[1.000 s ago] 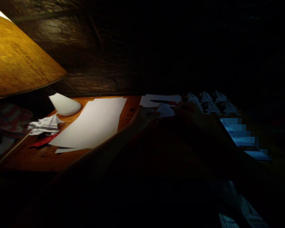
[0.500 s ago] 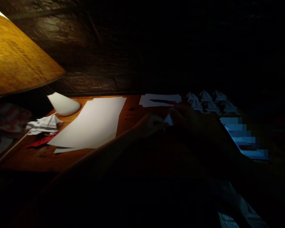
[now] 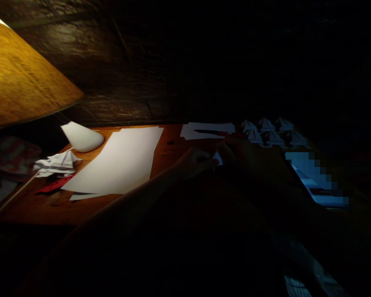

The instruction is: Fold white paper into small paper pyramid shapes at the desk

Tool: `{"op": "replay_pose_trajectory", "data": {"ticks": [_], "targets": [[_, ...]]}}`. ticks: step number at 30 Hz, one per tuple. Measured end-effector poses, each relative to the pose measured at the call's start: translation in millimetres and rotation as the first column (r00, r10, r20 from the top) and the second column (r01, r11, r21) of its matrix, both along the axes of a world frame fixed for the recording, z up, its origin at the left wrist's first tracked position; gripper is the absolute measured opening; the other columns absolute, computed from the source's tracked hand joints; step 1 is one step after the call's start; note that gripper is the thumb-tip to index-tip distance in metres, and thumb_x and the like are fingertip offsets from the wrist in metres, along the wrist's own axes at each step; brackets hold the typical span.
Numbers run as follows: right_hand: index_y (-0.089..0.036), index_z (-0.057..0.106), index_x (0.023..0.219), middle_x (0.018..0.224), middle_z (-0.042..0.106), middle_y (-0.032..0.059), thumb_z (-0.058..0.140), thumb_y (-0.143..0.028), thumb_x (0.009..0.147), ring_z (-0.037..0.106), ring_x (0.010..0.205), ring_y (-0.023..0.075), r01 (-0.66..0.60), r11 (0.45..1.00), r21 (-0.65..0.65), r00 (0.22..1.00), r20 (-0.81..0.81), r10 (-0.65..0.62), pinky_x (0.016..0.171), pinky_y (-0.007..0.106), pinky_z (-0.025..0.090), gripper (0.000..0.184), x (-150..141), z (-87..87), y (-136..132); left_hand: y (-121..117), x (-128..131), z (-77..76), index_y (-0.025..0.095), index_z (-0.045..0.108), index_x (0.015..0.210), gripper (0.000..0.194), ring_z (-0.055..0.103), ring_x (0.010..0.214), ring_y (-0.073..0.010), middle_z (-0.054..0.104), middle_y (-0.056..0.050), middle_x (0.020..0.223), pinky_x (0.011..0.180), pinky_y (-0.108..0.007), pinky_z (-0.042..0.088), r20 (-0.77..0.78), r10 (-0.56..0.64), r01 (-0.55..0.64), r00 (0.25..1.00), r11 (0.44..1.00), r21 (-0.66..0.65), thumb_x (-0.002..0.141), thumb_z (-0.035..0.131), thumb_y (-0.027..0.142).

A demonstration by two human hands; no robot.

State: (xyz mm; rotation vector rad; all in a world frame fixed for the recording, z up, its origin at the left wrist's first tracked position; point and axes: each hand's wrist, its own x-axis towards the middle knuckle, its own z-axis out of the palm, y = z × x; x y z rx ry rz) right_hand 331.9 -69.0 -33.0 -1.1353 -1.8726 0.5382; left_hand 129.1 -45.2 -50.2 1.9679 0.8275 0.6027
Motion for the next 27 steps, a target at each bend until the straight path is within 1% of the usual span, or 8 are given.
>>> {"op": "replay_pose_trajectory", "data": {"ticks": [5, 11, 14, 18, 20, 23, 25, 27], "targets": [[-0.021, 0.053, 0.066, 0.061, 0.052, -0.0015, 0.056, -0.036, 0.095, 0.044, 0.058, 0.0133, -0.127, 0.992, -0.006, 0.992, 0.008, 0.127, 0.057, 0.030, 0.026, 0.033, -5, -2.4, -3, -1, 2, -2.2, 0.016, 0.071, 0.066, 0.042, 0.044, 0.055, -0.0087, 0.055, 0.001, 0.061, 0.051, -0.023, 0.031, 0.040, 0.064, -0.067, 0.997, 0.993, 0.093, 0.091, 0.064, 0.049], [-0.022, 0.049, 0.063, 0.062, 0.049, -0.0016, 0.056, -0.041, 0.096, 0.040, 0.058, 0.0129, -0.128, 0.990, -0.055, 0.989, -0.080, 0.124, 0.056, 0.031, 0.027, 0.039, -6, -0.5, -3, -3, 4, -2.8, 0.016, 0.068, 0.062, 0.046, 0.038, 0.050, -0.0076, 0.048, 0.003, 0.054, 0.047, -0.023, 0.026, 0.085, 0.102, -0.106, 0.991, 0.993, 0.047, 0.090, 0.068, 0.052], [-0.022, 0.051, 0.066, 0.063, 0.051, -0.0010, 0.056, -0.041, 0.096, 0.042, 0.059, 0.0135, -0.117, 0.990, -0.076, 0.989, -0.096, 0.109, 0.056, 0.031, 0.028, 0.036, -4, 1.9, -4, -4, 5, -1.4, 0.016, 0.070, 0.065, 0.043, 0.043, 0.050, -0.0078, 0.055, 0.002, 0.055, 0.047, -0.022, 0.029, 0.095, 0.120, -0.120, 0.988, 0.993, -0.002, 0.089, 0.069, 0.051], [-0.021, 0.054, 0.069, 0.065, 0.051, -0.0001, 0.056, -0.039, 0.097, 0.043, 0.061, 0.0141, -0.049, 0.996, -0.068, 0.992, -0.119, 0.040, 0.056, 0.031, 0.030, 0.033, -2, 1.8, -4, -4, 3, 3.6, 0.016, 0.076, 0.074, 0.033, 0.059, 0.057, -0.0105, 0.071, -0.004, 0.068, 0.053, -0.021, 0.041, 0.062, 0.109, -0.101, 0.992, 0.987, -0.125, 0.091, 0.069, 0.044], [-0.021, 0.054, 0.069, 0.066, 0.051, 0.0002, 0.056, -0.042, 0.097, 0.044, 0.062, 0.0142, -0.041, 0.996, -0.079, 0.990, -0.134, 0.030, 0.055, 0.030, 0.031, 0.035, -2, 0.4, -3, -4, 1, 6.6, 0.016, 0.076, 0.073, 0.034, 0.061, 0.060, -0.0111, 0.073, -0.005, 0.070, 0.056, -0.022, 0.043, 0.050, 0.093, -0.088, 0.994, 0.992, -0.091, 0.092, 0.067, 0.043], [-0.023, 0.052, 0.069, 0.066, 0.047, -0.0004, 0.057, -0.049, 0.096, 0.043, 0.061, 0.0142, 0.002, 0.995, -0.104, 0.970, -0.241, -0.027, 0.054, 0.030, 0.032, 0.038, 5, 0.7, 3, -5, -4, 9.3, 0.017, 0.072, 0.062, 0.048, 0.061, 0.060, -0.0118, 0.069, -0.005, 0.063, 0.060, -0.024, 0.044, 0.041, 0.055, -0.057, 0.998, 0.996, 0.061, 0.097, 0.060, 0.047], [-0.024, 0.049, 0.068, 0.066, 0.046, -0.0003, 0.058, -0.054, 0.094, 0.042, 0.059, 0.0140, 0.091, 0.990, -0.105, 0.922, -0.366, -0.123, 0.052, 0.030, 0.031, 0.041, 16, 5.2, 8, -5, -7, 9.0, 0.018, 0.071, 0.059, 0.052, 0.061, 0.061, -0.0125, 0.068, -0.005, 0.062, 0.063, -0.025, 0.044, 0.045, 0.019, -0.025, 0.999, 0.989, 0.147, 0.099, 0.056, 0.048], [-0.026, 0.042, 0.066, 0.060, 0.039, -0.0015, 0.056, -0.060, 0.094, 0.035, 0.055, 0.0135, 0.195, 0.975, -0.105, 0.878, -0.424, -0.222, 0.049, 0.030, 0.028, 0.046, 28, 12.6, 12, -4, -10, 7.4, 0.018, 0.072, 0.060, 0.052, 0.062, 0.063, -0.0129, 0.070, -0.005, 0.064, 0.066, -0.026, 0.045, 0.059, -0.008, -0.002, 0.998, 0.986, 0.169, 0.099, 0.055, 0.048]]}}
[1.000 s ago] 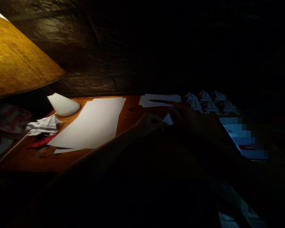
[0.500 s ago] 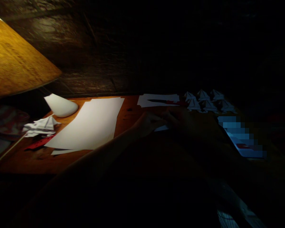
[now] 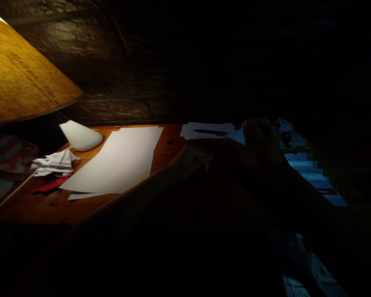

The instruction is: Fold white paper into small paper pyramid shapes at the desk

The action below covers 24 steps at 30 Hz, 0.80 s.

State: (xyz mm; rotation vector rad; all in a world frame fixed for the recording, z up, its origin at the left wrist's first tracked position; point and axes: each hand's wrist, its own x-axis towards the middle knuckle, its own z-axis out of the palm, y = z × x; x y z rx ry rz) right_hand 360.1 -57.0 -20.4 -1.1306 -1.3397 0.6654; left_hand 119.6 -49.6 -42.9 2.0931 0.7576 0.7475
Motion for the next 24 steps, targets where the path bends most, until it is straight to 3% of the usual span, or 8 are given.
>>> {"op": "replay_pose_trajectory", "data": {"ticks": [4, 9, 12, 16, 21, 24], "targets": [[-0.025, 0.044, 0.062, 0.057, 0.040, -0.0018, 0.062, -0.062, 0.090, 0.035, 0.053, 0.0123, 0.050, 0.998, 0.027, 0.998, 0.042, -0.052, 0.048, 0.030, 0.025, 0.050, 10, 9.7, 1, 3, 1, -3.9, 0.017, 0.073, 0.062, 0.060, 0.059, 0.060, -0.0130, 0.068, -0.007, 0.063, 0.063, -0.027, 0.044, 0.088, 0.056, -0.050, 0.995, 0.997, -0.063, 0.101, 0.050, 0.057], [-0.023, 0.046, 0.065, 0.061, 0.040, -0.0027, 0.061, -0.065, 0.092, 0.035, 0.055, 0.0113, -0.166, 0.986, -0.013, 0.979, 0.118, 0.166, 0.049, 0.029, 0.025, 0.052, -11, -5.1, -3, 5, 6, -5.0, 0.015, 0.072, 0.073, 0.063, 0.061, 0.063, -0.0136, 0.070, -0.007, 0.071, 0.060, -0.026, 0.046, 0.270, 0.120, -0.082, 0.955, 0.986, -0.149, 0.094, 0.054, 0.072], [-0.022, 0.050, 0.067, 0.061, 0.041, -0.0031, 0.056, -0.062, 0.096, 0.036, 0.055, 0.0110, -0.247, 0.969, -0.025, 0.958, 0.143, 0.248, 0.050, 0.028, 0.026, 0.050, -18, -14.1, -4, 3, 6, -2.7, 0.015, 0.072, 0.074, 0.049, 0.059, 0.066, -0.0124, 0.066, -0.004, 0.072, 0.062, -0.025, 0.045, 0.224, 0.070, -0.053, 0.972, 0.995, -0.081, 0.094, 0.063, 0.059], [-0.021, 0.051, 0.068, 0.062, 0.045, -0.0022, 0.055, -0.060, 0.097, 0.039, 0.057, 0.0112, -0.256, 0.966, -0.023, 0.946, 0.199, 0.256, 0.051, 0.028, 0.028, 0.049, -17, -13.3, -4, -1, 5, 2.3, 0.017, 0.074, 0.073, 0.027, 0.058, 0.070, -0.0117, 0.064, -0.003, 0.074, 0.069, -0.026, 0.046, 0.108, 0.021, -0.020, 0.994, 1.000, -0.010, 0.092, 0.065, 0.034], [-0.021, 0.051, 0.067, 0.060, 0.045, -0.0023, 0.057, -0.058, 0.096, 0.038, 0.056, 0.0113, -0.260, 0.964, -0.060, 0.936, 0.231, 0.267, 0.052, 0.029, 0.027, 0.048, -17, -9.2, -5, 2, 4, 6.4, 0.018, 0.076, 0.072, 0.025, 0.054, 0.066, -0.0116, 0.060, -0.002, 0.070, 0.066, -0.027, 0.045, 0.134, -0.052, 0.063, 0.990, 0.995, -0.079, 0.090, 0.066, 0.032], [-0.022, 0.049, 0.065, 0.060, 0.045, -0.0023, 0.057, -0.056, 0.097, 0.038, 0.057, 0.0117, -0.262, 0.964, -0.049, 0.934, 0.237, 0.266, 0.053, 0.029, 0.028, 0.047, -20, -9.7, -6, 6, 4, 4.3, 0.017, 0.069, 0.063, 0.027, 0.052, 0.065, -0.0112, 0.057, 0.000, 0.066, 0.063, -0.027, 0.042, 0.194, -0.060, 0.076, 0.979, 0.994, -0.073, 0.086, 0.067, 0.031]]}}
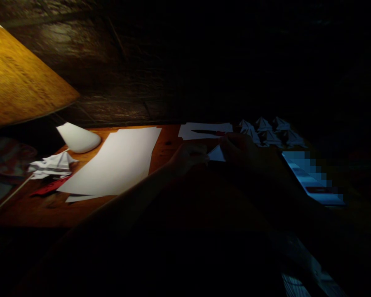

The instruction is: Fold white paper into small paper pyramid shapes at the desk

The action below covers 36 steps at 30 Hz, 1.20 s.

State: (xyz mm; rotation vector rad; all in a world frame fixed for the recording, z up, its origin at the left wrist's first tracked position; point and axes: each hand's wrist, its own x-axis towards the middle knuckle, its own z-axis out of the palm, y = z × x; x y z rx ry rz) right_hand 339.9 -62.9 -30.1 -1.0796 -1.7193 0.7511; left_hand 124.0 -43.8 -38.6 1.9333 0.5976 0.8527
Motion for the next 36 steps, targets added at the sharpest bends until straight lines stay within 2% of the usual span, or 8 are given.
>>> {"op": "replay_pose_trajectory", "data": {"ticks": [3, 6, 8, 11, 17, 24, 30, 36], "targets": [[-0.021, 0.049, 0.064, 0.061, 0.045, -0.0021, 0.059, -0.052, 0.095, 0.038, 0.058, 0.0119, 0.018, 0.999, 0.035, 0.999, 0.031, -0.019, 0.054, 0.030, 0.028, 0.045, -2, -1.6, 0, 1, 0, -5.0, 0.017, 0.063, 0.060, 0.033, 0.052, 0.063, -0.0109, 0.057, 0.000, 0.064, 0.061, -0.025, 0.039, 0.010, -0.025, 0.025, 1.000, 1.000, -0.013, 0.086, 0.066, 0.036], [-0.021, 0.052, 0.065, 0.062, 0.048, -0.0014, 0.059, -0.047, 0.095, 0.040, 0.059, 0.0124, -0.015, 1.000, 0.017, 0.998, 0.057, 0.014, 0.054, 0.029, 0.027, 0.041, -3, -4.1, -1, -1, 1, -8.7, 0.016, 0.065, 0.062, 0.041, 0.053, 0.060, -0.0109, 0.060, -0.001, 0.063, 0.059, -0.024, 0.038, -0.086, -0.071, 0.065, 0.994, 0.996, -0.068, 0.090, 0.062, 0.046], [-0.020, 0.053, 0.066, 0.064, 0.050, -0.0009, 0.059, -0.045, 0.095, 0.042, 0.060, 0.0126, -0.040, 0.999, 0.001, 0.998, 0.052, 0.040, 0.054, 0.029, 0.028, 0.038, -4, -5.6, -2, -2, 2, -10.2, 0.015, 0.067, 0.065, 0.044, 0.051, 0.058, -0.0106, 0.060, 0.000, 0.061, 0.057, -0.024, 0.037, -0.146, -0.033, 0.025, 0.989, 0.998, -0.055, 0.091, 0.062, 0.050], [-0.020, 0.053, 0.065, 0.063, 0.049, -0.0016, 0.059, -0.046, 0.094, 0.042, 0.059, 0.0118, -0.064, 0.998, -0.023, 0.997, 0.032, 0.065, 0.053, 0.028, 0.027, 0.039, -6, -6.6, -5, -1, 2, -12.9, 0.015, 0.072, 0.070, 0.040, 0.051, 0.057, -0.0100, 0.064, -0.001, 0.063, 0.057, -0.023, 0.036, -0.226, 0.025, -0.026, 0.974, 1.000, -0.001, 0.092, 0.063, 0.048], [-0.020, 0.056, 0.066, 0.063, 0.050, -0.0016, 0.065, -0.060, 0.087, 0.043, 0.058, 0.0114, -0.179, 0.977, -0.115, 0.984, -0.050, 0.174, 0.052, 0.026, 0.030, 0.046, -7, -4.0, -7, 0, 1, -17.4, 0.015, 0.078, 0.076, 0.041, 0.055, 0.060, -0.0105, 0.068, -0.003, 0.068, 0.057, -0.023, 0.038, -0.308, 0.026, -0.030, 0.951, 1.000, -0.008, 0.095, 0.062, 0.048], [-0.020, 0.051, 0.060, 0.058, 0.046, -0.0037, 0.071, -0.057, 0.084, 0.038, 0.054, 0.0096, -0.185, 0.973, -0.137, 0.983, -0.041, 0.182, 0.050, 0.026, 0.027, 0.048, -6, 1.8, -5, -4, 2, -12.9, 0.015, 0.079, 0.077, 0.044, 0.046, 0.054, -0.0087, 0.060, -0.001, 0.061, 0.053, -0.024, 0.031, -0.372, -0.008, -0.001, 0.928, 1.000, -0.022, 0.098, 0.059, 0.049], [-0.020, 0.052, 0.059, 0.058, 0.045, -0.0040, 0.073, -0.051, 0.084, 0.037, 0.055, 0.0094, -0.181, 0.977, -0.115, 0.982, -0.080, 0.172, 0.051, 0.027, 0.027, 0.046, -5, 3.9, -4, -6, 3, -5.9, 0.015, 0.078, 0.074, 0.039, 0.052, 0.060, -0.0098, 0.066, -0.003, 0.067, 0.058, -0.024, 0.037, -0.314, -0.026, -0.004, 0.949, 0.995, -0.095, 0.097, 0.062, 0.043], [-0.020, 0.054, 0.058, 0.061, 0.048, -0.0023, 0.075, -0.055, 0.082, 0.040, 0.058, 0.0105, -0.183, 0.976, -0.119, 0.976, -0.143, 0.166, 0.052, 0.026, 0.030, 0.048, -10, 6.1, -8, -6, 1, -5.5, 0.015, 0.075, 0.067, 0.044, 0.049, 0.054, -0.0094, 0.062, -0.002, 0.058, 0.055, -0.024, 0.034, -0.237, -0.038, 0.030, 0.971, 0.999, -0.038, 0.096, 0.060, 0.045]]}}
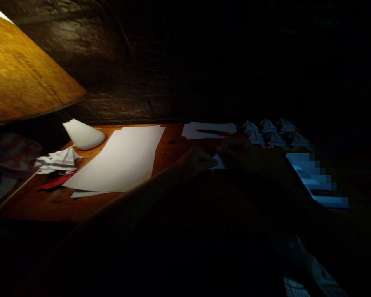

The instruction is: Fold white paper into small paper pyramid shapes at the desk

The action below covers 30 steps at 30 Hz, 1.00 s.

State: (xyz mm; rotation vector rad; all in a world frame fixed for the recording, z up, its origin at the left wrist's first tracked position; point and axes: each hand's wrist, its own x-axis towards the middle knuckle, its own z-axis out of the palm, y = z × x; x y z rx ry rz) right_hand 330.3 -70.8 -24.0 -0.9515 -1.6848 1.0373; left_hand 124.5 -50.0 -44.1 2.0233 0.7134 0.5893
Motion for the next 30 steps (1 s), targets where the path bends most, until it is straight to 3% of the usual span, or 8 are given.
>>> {"op": "replay_pose_trajectory", "data": {"ticks": [4, 8, 13, 18, 24, 30], "targets": [[-0.020, 0.052, 0.058, 0.059, 0.045, -0.0036, 0.075, -0.059, 0.081, 0.038, 0.055, 0.0099, -0.053, 0.998, -0.041, 0.998, 0.032, 0.054, 0.050, 0.026, 0.027, 0.051, 0.6, 1.1, -2.8, -2.1, 1.3, -2.5, 0.016, 0.073, 0.070, 0.038, 0.049, 0.056, -0.0096, 0.060, 0.000, 0.061, 0.054, -0.024, 0.035, -0.044, 0.011, -0.004, 0.999, 0.990, 0.140, 0.094, 0.061, 0.044], [-0.020, 0.052, 0.059, 0.059, 0.045, -0.0038, 0.076, -0.056, 0.081, 0.038, 0.055, 0.0097, -0.038, 0.999, -0.034, 0.998, 0.039, 0.039, 0.051, 0.027, 0.028, 0.048, 1.7, 3.4, -3.7, -0.7, 4.1, -3.2, 0.017, 0.069, 0.072, 0.030, 0.059, 0.071, -0.0122, 0.064, -0.002, 0.075, 0.066, -0.026, 0.045, 0.111, 0.063, -0.092, 0.992, 0.954, 0.284, 0.094, 0.061, 0.035], [-0.018, 0.061, 0.064, 0.062, 0.055, -0.0011, 0.079, -0.054, 0.078, 0.044, 0.058, 0.0108, -0.023, 0.998, -0.051, 0.999, 0.026, 0.024, 0.053, 0.026, 0.033, 0.042, 1.3, 4.4, -4.1, 2.0, 3.1, -1.4, 0.017, 0.072, 0.079, 0.027, 0.062, 0.080, -0.0146, 0.068, -0.003, 0.084, 0.073, -0.029, 0.049, 0.117, 0.035, -0.057, 0.992, 0.981, 0.186, 0.096, 0.061, 0.035], [-0.018, 0.067, 0.067, 0.070, 0.064, 0.0027, 0.082, -0.049, 0.074, 0.053, 0.065, 0.0134, 0.000, 0.999, -0.043, 0.999, 0.042, 0.002, 0.059, 0.027, 0.039, 0.036, 3.4, 4.8, -4.1, 1.7, 3.7, -1.6, 0.018, 0.069, 0.074, 0.027, 0.056, 0.072, -0.0125, 0.062, -0.001, 0.076, 0.068, -0.027, 0.045, 0.132, -0.009, -0.017, 0.991, 0.979, 0.201, 0.095, 0.060, 0.033], [-0.017, 0.070, 0.070, 0.069, 0.064, 0.0029, 0.081, -0.052, 0.074, 0.052, 0.063, 0.0137, -0.032, 0.996, -0.083, 0.996, 0.075, 0.039, 0.056, 0.028, 0.038, 0.037, 6.2, 4.3, -2.3, 2.9, 2.9, -1.5, 0.018, 0.067, 0.074, 0.028, 0.053, 0.072, -0.0139, 0.057, -0.001, 0.074, 0.067, -0.028, 0.043, 0.111, 0.045, -0.066, 0.993, 0.978, 0.199, 0.094, 0.059, 0.035], [-0.019, 0.061, 0.060, 0.061, 0.056, -0.0017, 0.085, -0.055, 0.070, 0.046, 0.057, 0.0110, -0.059, 0.989, -0.133, 0.998, 0.004, 0.060, 0.054, 0.026, 0.035, 0.044, 3.4, 7.5, -3.0, 6.0, 3.4, 0.9, 0.017, 0.059, 0.063, 0.036, 0.048, 0.067, -0.0123, 0.050, 0.001, 0.069, 0.063, -0.027, 0.040, 0.116, -0.029, 0.007, 0.993, 0.982, 0.186, 0.094, 0.060, 0.036]]}}
